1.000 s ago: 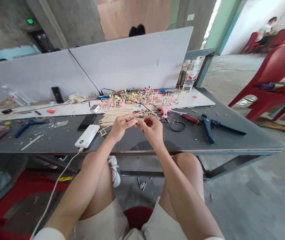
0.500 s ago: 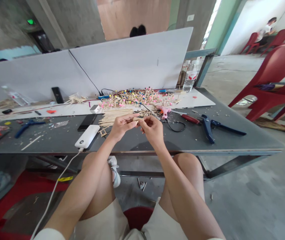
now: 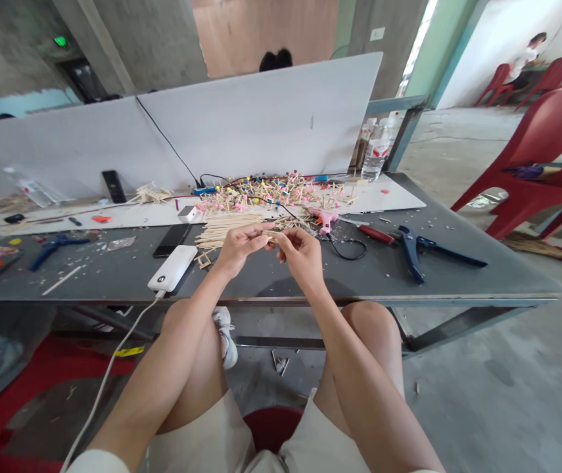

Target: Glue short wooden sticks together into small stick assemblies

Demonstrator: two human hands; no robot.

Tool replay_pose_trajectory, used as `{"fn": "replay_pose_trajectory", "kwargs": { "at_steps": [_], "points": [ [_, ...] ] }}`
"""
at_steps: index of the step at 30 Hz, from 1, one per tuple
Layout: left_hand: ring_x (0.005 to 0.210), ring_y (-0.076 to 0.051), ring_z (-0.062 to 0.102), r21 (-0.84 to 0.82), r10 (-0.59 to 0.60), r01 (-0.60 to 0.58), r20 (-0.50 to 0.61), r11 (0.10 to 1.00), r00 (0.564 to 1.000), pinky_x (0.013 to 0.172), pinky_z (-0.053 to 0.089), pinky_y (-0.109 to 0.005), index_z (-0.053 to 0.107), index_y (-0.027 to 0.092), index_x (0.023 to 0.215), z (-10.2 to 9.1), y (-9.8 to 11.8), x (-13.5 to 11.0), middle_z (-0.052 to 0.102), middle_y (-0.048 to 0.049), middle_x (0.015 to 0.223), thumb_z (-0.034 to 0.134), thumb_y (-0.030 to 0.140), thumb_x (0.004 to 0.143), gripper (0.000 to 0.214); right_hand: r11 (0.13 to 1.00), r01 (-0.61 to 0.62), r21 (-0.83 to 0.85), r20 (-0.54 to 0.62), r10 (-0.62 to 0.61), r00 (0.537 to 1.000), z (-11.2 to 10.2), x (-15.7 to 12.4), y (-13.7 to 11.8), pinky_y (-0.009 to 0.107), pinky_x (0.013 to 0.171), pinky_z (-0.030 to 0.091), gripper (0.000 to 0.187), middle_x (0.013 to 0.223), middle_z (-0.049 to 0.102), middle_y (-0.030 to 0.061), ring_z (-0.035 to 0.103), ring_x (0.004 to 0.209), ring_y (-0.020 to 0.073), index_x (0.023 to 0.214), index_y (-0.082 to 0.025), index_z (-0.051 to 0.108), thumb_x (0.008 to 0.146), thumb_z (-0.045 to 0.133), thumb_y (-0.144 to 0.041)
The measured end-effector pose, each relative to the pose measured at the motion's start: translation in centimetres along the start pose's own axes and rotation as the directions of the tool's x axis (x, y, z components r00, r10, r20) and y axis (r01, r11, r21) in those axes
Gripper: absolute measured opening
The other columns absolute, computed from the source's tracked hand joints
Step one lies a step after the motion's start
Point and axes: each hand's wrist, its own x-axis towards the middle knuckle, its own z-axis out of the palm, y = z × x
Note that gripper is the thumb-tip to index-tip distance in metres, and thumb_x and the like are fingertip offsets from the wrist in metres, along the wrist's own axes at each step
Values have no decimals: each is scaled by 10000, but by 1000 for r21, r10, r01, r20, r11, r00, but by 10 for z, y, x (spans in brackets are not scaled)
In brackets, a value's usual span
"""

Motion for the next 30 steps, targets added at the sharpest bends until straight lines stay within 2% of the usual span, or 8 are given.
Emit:
{"fn": "replay_pose_trajectory", "kwargs": {
  "at_steps": [7, 18, 26, 30],
  "points": [
    [770, -162, 684, 4, -14, 14, -3, 1000, 1000, 773, 549, -318, 727, 121, 1174, 0, -4, 0, 759, -86, 917, 840, 413, 726, 547, 998, 1, -68, -25, -2, 1000, 0, 3, 4, 250, 439, 465, 352, 587, 654, -3, 569, 476, 134, 807, -198, 622, 757, 770, -513],
    [783, -168, 699, 19, -4, 4, 16, 1000, 1000, 786, 556, -320, 725, 134, 1184, -1, -6, 1, 762, -88, 938, 828, 418, 738, 538, 987, 28, -161, -67, -39, 997, 1, 0, -1, 252, 420, 442, 288, 577, 653, 3, 551, 446, 132, 788, -201, 622, 789, 745, -461],
    [790, -181, 713, 7, 23, -24, 37, 1000, 999, 804, 555, -324, 708, 133, 1225, -7, -10, 3, 771, -102, 952, 789, 431, 794, 530, 1000, -10, 16, -23, 11, 1000, 0, 0, 1, 250, 461, 471, 286, 638, 689, 15, 580, 499, 131, 824, -188, 653, 772, 772, -442],
    [782, -199, 719, 45, -3, 0, 65, 999, 998, 796, 551, -327, 696, 121, 1243, -9, -10, 3, 771, -114, 943, 776, 482, 804, 573, 996, -46, 71, -17, 48, 999, 0, 0, 3, 230, 459, 458, 301, 613, 668, 3, 568, 497, 117, 811, -177, 664, 746, 794, -441]
  ]
}}
